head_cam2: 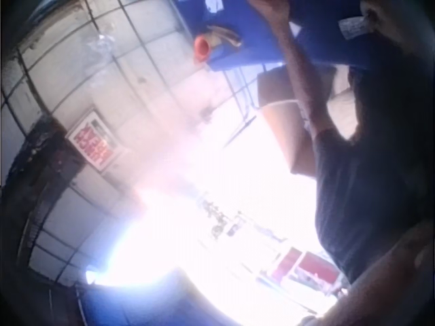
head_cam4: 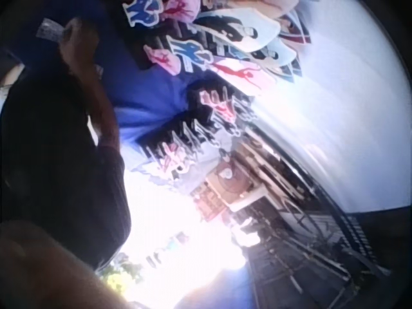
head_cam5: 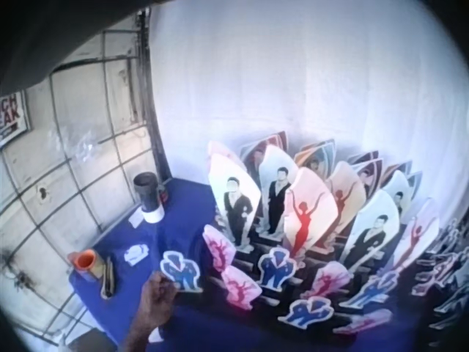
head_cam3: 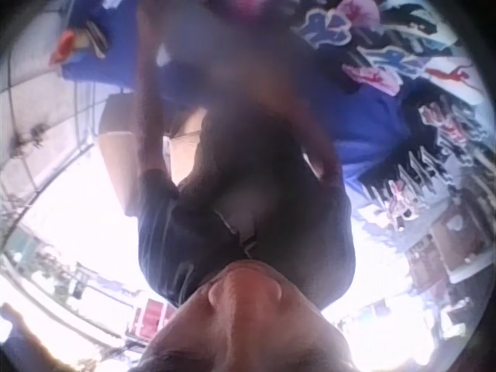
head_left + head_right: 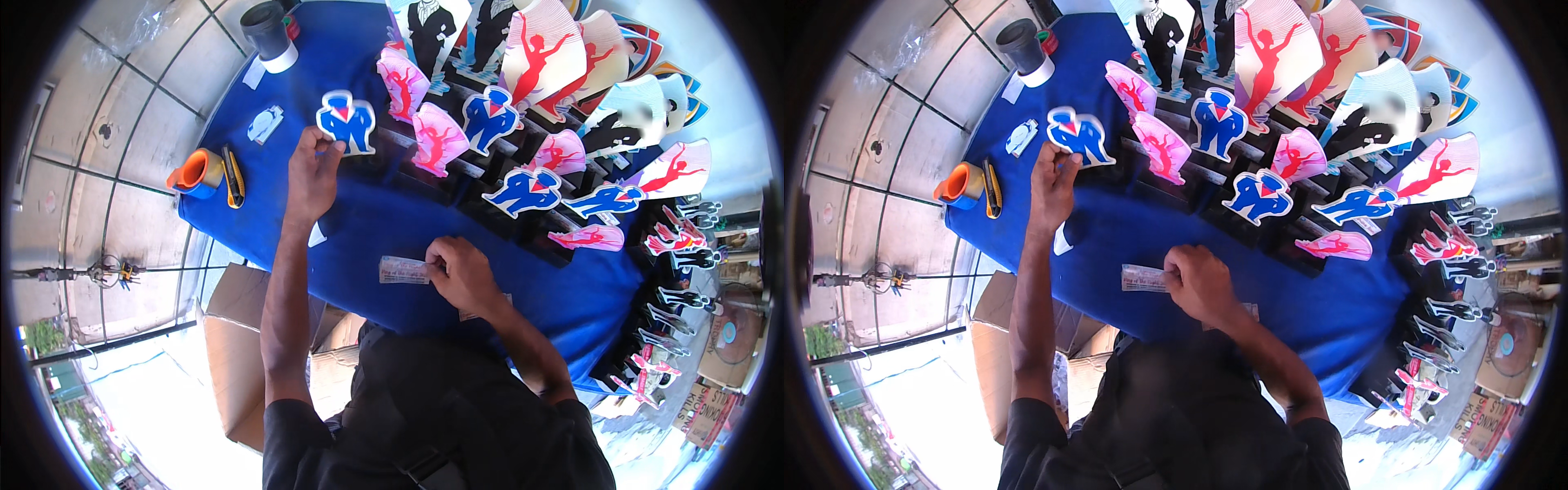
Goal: The person assembles small paper cutouts by attaching printed labels to their bases using a handheld stapler. They handle multiple cutouts one at a time, place labels on the bases, staple them, and set the finished items on a blue table.
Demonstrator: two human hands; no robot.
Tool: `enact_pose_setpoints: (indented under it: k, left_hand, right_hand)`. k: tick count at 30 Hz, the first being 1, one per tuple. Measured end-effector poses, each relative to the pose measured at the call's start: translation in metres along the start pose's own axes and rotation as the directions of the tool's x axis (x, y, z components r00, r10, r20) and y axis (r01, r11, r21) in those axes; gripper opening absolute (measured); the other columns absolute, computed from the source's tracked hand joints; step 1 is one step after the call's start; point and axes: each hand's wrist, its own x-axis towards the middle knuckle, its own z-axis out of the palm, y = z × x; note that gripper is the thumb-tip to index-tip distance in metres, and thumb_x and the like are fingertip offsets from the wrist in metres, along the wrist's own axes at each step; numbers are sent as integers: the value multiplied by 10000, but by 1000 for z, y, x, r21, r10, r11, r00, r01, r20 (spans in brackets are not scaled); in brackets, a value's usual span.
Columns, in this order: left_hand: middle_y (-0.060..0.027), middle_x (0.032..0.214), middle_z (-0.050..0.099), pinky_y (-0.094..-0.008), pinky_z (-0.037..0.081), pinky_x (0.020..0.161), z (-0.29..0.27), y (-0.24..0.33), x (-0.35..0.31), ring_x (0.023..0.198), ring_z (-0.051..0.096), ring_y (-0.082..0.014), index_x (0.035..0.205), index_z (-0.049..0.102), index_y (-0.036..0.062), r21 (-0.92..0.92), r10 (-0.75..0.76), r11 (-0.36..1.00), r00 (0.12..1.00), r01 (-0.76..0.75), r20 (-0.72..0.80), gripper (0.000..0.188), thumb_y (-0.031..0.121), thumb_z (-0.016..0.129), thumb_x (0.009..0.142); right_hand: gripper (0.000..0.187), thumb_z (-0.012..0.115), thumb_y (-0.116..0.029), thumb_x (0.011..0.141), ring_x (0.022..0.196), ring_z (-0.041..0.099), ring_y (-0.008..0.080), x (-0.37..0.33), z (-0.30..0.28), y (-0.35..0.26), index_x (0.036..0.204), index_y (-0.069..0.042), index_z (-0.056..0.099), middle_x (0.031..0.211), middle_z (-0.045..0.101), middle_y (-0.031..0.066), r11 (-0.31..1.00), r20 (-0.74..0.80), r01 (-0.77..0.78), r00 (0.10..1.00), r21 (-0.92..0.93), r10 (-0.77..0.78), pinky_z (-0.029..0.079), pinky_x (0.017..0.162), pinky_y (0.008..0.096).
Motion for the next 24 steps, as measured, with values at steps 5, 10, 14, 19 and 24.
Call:
enact_pose_setpoints:
  k: [5, 10, 14, 19, 24]
  left_hand:
    - [-55, 919, 656, -291, 478, 714, -28, 26, -34, 787, 582, -100, 1127, 569, 16, -273, -183, 947, 983, 171, -21, 175, 149, 621, 1025]
    - [-21, 930, 649, -255, 479, 661, -26, 44, -98, 754, 585, -96, 1146, 568, 18, -416, -502, 767, 861, 489, 86, 198, 169, 624, 1030]
    - [-44, 922, 689, -311, 523, 651, -9, 33, -119, 770, 642, -118, 1122, 628, -5, -389, -652, 664, 749, 639, 117, 202, 159, 652, 1008]
    - [-142, 925, 730, -365, 562, 676, -9, 71, -126, 773, 721, -257, 1016, 709, -8, 406, -277, 848, 938, 340, -207, 131, 98, 701, 938]
    - [-179, 925, 726, -393, 581, 740, -3, 138, -154, 830, 731, -345, 1116, 716, 5, 52, -83, 996, 936, 69, 343, 224, -19, 704, 893]
  right_hand:
    - [101, 703, -26, 879, 785, 674, 233, -1, -18, 2, 941, -28, 624, 850, 657, 118, 931, 103, -136, 989, 339, 107, 531, 697, 358]
    - [78, 663, 26, 916, 719, 648, 98, -22, -35, -4, 983, 13, 625, 851, 654, 72, 788, 76, -211, 976, 578, 205, 505, 636, 256]
    - [85, 689, 39, 908, 710, 610, 47, -36, -44, -12, 977, 18, 642, 865, 669, 53, 734, 18, -191, 971, 652, 236, 492, 618, 238]
    - [106, 712, 51, 901, 732, 635, 60, -41, -54, -31, 974, 11, 646, 859, 690, 71, 819, 78, -163, 987, 551, 144, 500, 627, 237]
    - [134, 716, 73, 873, 758, 705, 163, -33, -45, -53, 981, 10, 666, 864, 708, 131, 883, 12, 50, 998, 466, -63, 533, 683, 282]
